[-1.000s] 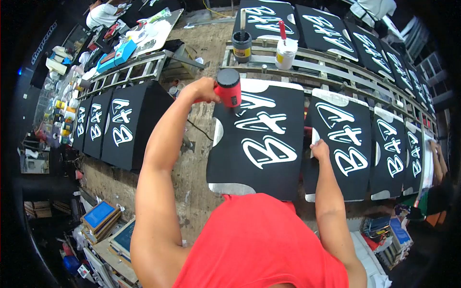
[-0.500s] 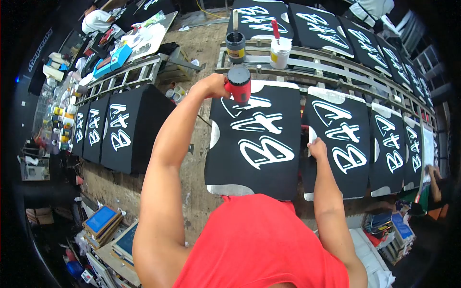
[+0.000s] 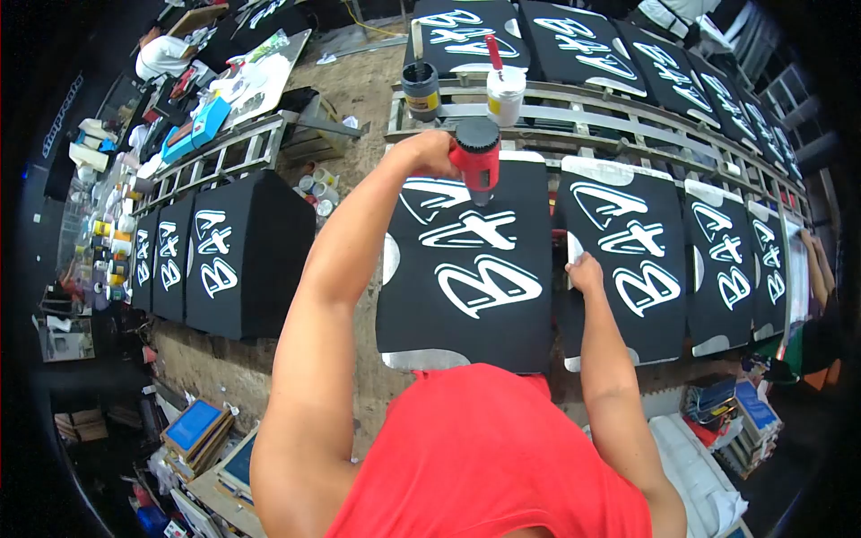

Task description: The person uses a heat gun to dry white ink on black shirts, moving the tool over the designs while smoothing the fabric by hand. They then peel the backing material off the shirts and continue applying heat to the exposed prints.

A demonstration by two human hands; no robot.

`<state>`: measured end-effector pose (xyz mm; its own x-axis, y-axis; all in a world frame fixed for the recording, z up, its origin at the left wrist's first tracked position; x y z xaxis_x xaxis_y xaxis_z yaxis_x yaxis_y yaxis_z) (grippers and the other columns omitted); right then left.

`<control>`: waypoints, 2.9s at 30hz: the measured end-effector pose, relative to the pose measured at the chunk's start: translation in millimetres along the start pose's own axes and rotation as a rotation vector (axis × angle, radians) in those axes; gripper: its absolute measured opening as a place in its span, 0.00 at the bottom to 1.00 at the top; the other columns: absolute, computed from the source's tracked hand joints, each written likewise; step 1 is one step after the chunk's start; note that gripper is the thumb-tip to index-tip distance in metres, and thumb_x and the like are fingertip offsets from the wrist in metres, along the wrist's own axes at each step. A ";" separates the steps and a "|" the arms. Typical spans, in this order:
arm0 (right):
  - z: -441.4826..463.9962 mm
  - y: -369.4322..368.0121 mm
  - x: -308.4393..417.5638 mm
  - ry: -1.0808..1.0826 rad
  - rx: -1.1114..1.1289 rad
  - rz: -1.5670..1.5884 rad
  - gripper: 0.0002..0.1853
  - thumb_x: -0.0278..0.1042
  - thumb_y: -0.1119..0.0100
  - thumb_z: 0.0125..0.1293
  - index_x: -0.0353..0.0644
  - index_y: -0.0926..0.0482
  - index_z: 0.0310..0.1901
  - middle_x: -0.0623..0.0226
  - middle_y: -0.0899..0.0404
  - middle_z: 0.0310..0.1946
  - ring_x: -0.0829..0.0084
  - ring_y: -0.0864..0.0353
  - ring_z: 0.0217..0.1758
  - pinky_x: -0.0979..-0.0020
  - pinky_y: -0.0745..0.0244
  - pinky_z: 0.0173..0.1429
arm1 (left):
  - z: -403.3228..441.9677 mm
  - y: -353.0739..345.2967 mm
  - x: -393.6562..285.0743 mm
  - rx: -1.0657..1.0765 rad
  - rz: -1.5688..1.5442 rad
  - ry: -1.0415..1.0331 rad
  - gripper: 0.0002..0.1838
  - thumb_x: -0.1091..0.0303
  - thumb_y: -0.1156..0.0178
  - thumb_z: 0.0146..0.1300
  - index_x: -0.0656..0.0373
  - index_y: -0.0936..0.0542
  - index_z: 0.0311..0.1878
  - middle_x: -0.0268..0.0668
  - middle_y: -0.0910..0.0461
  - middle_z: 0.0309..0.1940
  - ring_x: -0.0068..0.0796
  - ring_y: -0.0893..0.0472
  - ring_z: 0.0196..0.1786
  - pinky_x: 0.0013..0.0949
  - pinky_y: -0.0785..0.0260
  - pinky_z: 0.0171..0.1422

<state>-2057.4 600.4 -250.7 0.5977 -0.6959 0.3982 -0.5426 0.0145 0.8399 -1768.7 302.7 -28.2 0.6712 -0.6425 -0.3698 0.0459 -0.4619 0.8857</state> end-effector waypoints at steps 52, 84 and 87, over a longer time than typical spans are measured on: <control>3.1 -3.6 -3.4 0.022 -0.012 -0.016 0.18 0.43 0.27 0.59 0.38 0.21 0.41 0.48 0.14 0.43 0.46 0.16 0.53 0.52 0.23 0.57 | -117.9 -8.0 44.0 0.125 0.041 0.212 0.22 0.54 0.25 0.47 0.59 0.12 0.42 0.43 0.12 0.31 0.40 0.11 0.38 0.41 0.20 0.48; -5.6 4.8 4.6 0.009 -0.013 0.018 0.18 0.42 0.28 0.61 0.35 0.19 0.43 0.47 0.14 0.44 0.46 0.16 0.54 0.51 0.23 0.59 | 2.3 -22.1 -51.7 0.132 -0.036 -0.025 0.20 0.55 0.28 0.49 0.58 0.11 0.42 0.44 0.11 0.31 0.38 0.11 0.37 0.40 0.19 0.48; -8.9 6.0 7.7 -0.008 -0.011 0.037 0.17 0.38 0.28 0.59 0.34 0.18 0.42 0.45 0.15 0.45 0.46 0.16 0.55 0.52 0.24 0.61 | 10.1 -24.7 -59.7 0.078 -0.020 -0.072 0.19 0.55 0.28 0.49 0.58 0.11 0.42 0.45 0.12 0.32 0.39 0.11 0.37 0.41 0.19 0.48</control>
<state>-2050.8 601.5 -239.3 0.5722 -0.7008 0.4261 -0.5576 0.0485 0.8287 -1817.4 346.3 -30.9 0.6158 -0.6733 -0.4092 -0.0010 -0.5200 0.8542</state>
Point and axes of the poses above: each hand's wrist, its own z-axis towards the middle knuckle, its own y-axis out of the back of the hand, x = y × z, the point moved 5 cm from there along z, towards the middle knuckle
